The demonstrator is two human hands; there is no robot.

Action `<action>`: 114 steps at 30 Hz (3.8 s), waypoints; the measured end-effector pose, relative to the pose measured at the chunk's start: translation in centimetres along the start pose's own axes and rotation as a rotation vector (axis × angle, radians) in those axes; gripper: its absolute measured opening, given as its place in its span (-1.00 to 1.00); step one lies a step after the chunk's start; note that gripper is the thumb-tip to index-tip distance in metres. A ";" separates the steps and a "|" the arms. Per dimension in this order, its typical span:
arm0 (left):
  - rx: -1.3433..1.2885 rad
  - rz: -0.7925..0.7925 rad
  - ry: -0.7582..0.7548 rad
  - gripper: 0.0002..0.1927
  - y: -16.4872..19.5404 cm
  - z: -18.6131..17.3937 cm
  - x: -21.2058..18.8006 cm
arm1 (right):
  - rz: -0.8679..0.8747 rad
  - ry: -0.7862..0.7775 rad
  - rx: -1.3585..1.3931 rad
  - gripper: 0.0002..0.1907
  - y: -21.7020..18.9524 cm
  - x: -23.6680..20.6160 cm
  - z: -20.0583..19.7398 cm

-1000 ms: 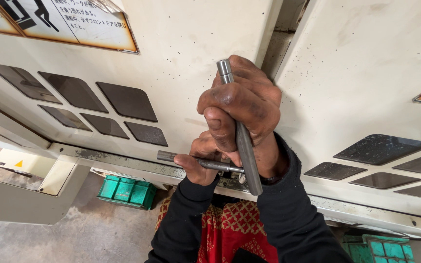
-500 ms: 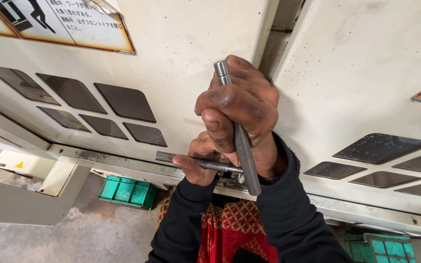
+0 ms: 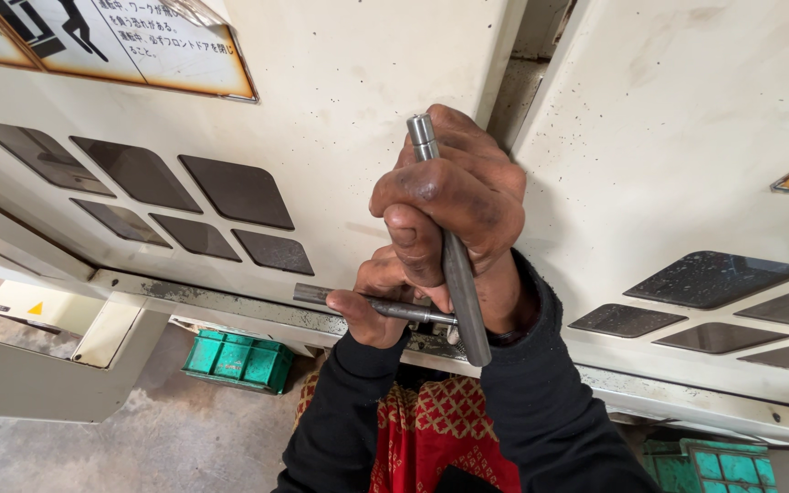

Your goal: The person uses a T-handle hex wrench to loosen a bolt on a machine door, opens the door, and reaches inside to adjust internal components. They then close the door and re-tighten the bolt with the wrench.

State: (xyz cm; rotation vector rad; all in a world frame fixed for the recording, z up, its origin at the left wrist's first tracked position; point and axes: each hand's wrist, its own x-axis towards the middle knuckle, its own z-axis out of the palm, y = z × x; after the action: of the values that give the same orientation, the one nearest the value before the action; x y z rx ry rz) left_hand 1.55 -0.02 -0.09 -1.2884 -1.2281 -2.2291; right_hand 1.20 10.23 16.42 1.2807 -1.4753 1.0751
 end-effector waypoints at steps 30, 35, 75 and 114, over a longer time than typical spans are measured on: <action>0.023 -0.086 0.000 0.11 1.3 0.3 0.1 | -0.010 0.032 -0.022 -0.56 0.3 -0.3 0.2; 0.035 -0.104 -0.018 0.10 1.7 0.3 0.3 | -0.003 0.041 -0.029 -0.56 0.4 -0.4 0.3; 0.052 -0.065 -0.036 0.11 1.0 0.3 0.5 | -0.020 0.076 0.019 -0.55 0.9 -0.4 0.3; 0.070 -0.053 -0.046 0.09 1.0 0.1 0.4 | -0.038 0.071 0.022 -0.57 1.2 -0.7 0.2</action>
State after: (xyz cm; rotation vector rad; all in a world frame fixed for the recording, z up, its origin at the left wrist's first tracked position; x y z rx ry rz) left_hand 2.00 -0.45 0.81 -1.3021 -1.3593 -2.1828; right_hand 0.02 10.29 15.66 1.2675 -1.3847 1.1035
